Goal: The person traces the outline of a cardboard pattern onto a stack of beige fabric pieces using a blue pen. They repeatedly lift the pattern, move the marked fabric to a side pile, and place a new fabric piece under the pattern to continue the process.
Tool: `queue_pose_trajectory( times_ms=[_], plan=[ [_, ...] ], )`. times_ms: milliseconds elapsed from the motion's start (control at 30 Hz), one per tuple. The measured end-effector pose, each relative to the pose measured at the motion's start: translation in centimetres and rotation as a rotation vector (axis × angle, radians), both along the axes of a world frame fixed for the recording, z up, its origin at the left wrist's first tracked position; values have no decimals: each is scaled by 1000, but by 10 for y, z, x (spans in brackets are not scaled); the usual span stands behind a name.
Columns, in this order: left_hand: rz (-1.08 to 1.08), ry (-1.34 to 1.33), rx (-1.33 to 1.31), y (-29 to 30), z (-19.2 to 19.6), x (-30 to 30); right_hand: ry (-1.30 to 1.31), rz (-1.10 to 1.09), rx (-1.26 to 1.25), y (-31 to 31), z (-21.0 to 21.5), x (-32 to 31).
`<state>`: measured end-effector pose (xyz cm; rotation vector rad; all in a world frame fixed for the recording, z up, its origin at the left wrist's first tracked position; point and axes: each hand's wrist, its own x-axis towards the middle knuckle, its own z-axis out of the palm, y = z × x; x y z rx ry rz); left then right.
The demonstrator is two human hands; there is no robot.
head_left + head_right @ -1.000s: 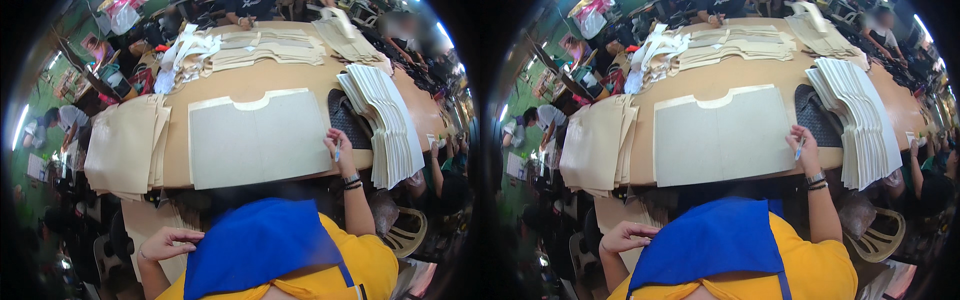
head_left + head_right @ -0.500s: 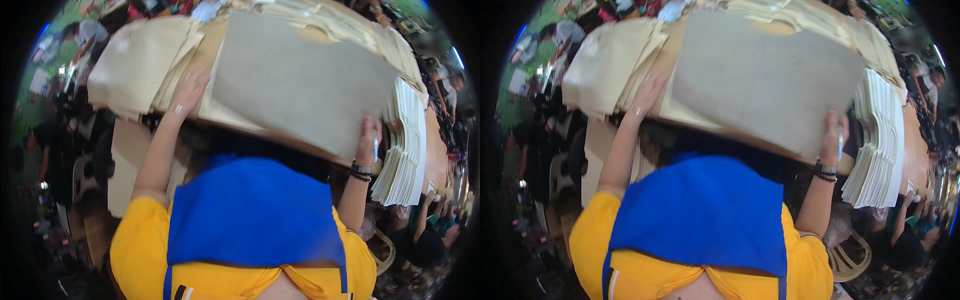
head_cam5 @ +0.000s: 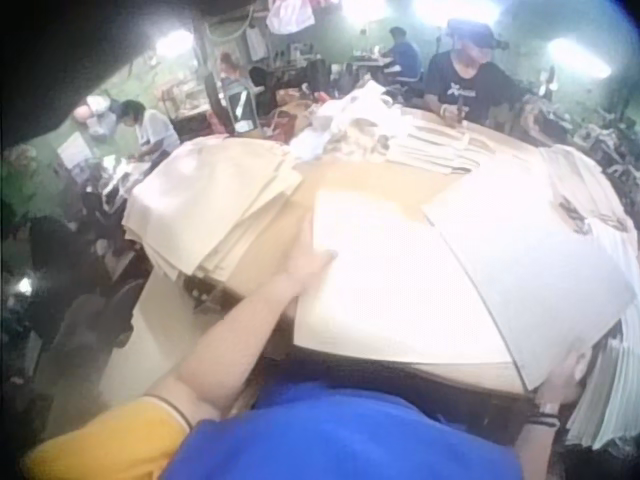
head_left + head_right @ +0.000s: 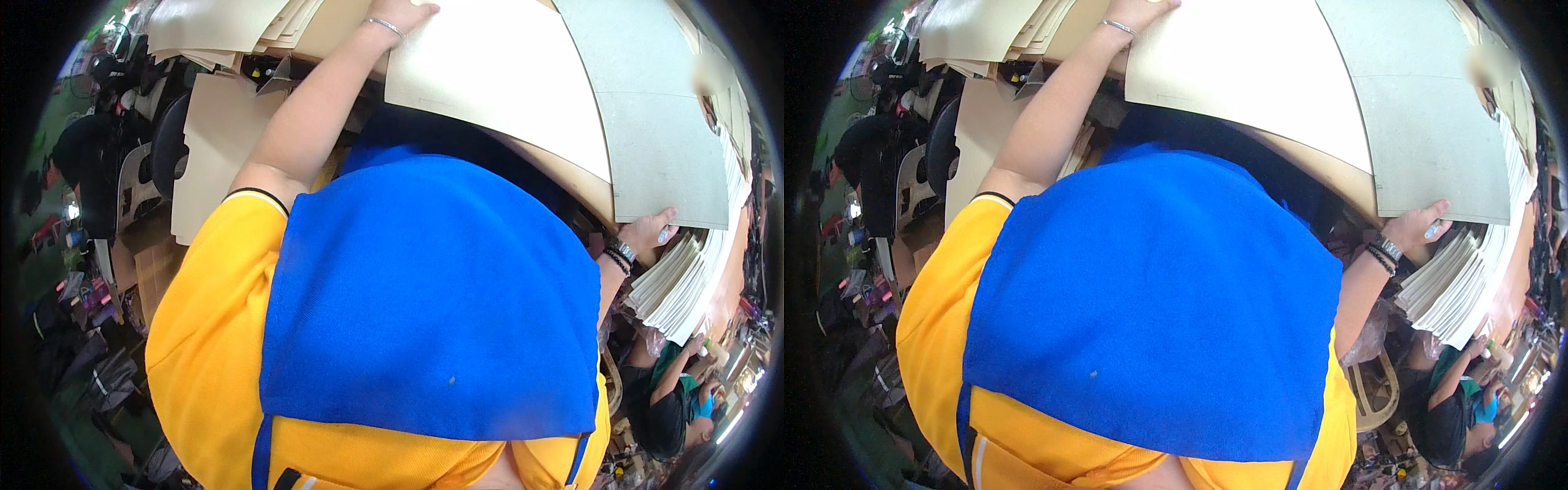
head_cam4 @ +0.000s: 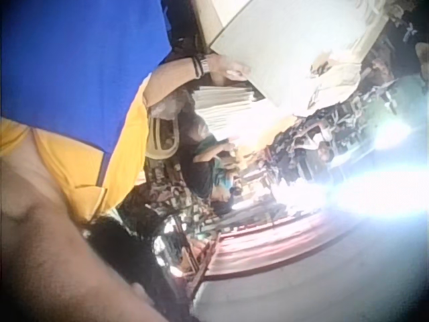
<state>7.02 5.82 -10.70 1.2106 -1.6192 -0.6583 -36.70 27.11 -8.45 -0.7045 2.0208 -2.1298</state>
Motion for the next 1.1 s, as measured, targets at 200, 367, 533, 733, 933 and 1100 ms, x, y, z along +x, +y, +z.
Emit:
queue_pose_trajectory(
  times_ms=[200, 367, 533, 733, 933, 1100],
  plan=[
    [22, -24, -178, -20, 22, 59, -3, 58, -1, -4, -6, -4],
    [91, 291, -33, 54, 142, 142, 61, 11, 74, 2, -18, -27],
    [781, 347, -105, 167, 205, 282, 68, -3, 160, 7, -17, -30],
    [1076, 421, 166, 334, 76, 453, 126, -48, 286, 3, -4, -13],
    [1573, 162, 566, 473, -50, 469, -24, 62, 135, 0, -31, -40],
    [1270, -683, 1286, 389, -114, 352, 80, 87, 118, 4, -15, -30]
  ],
)
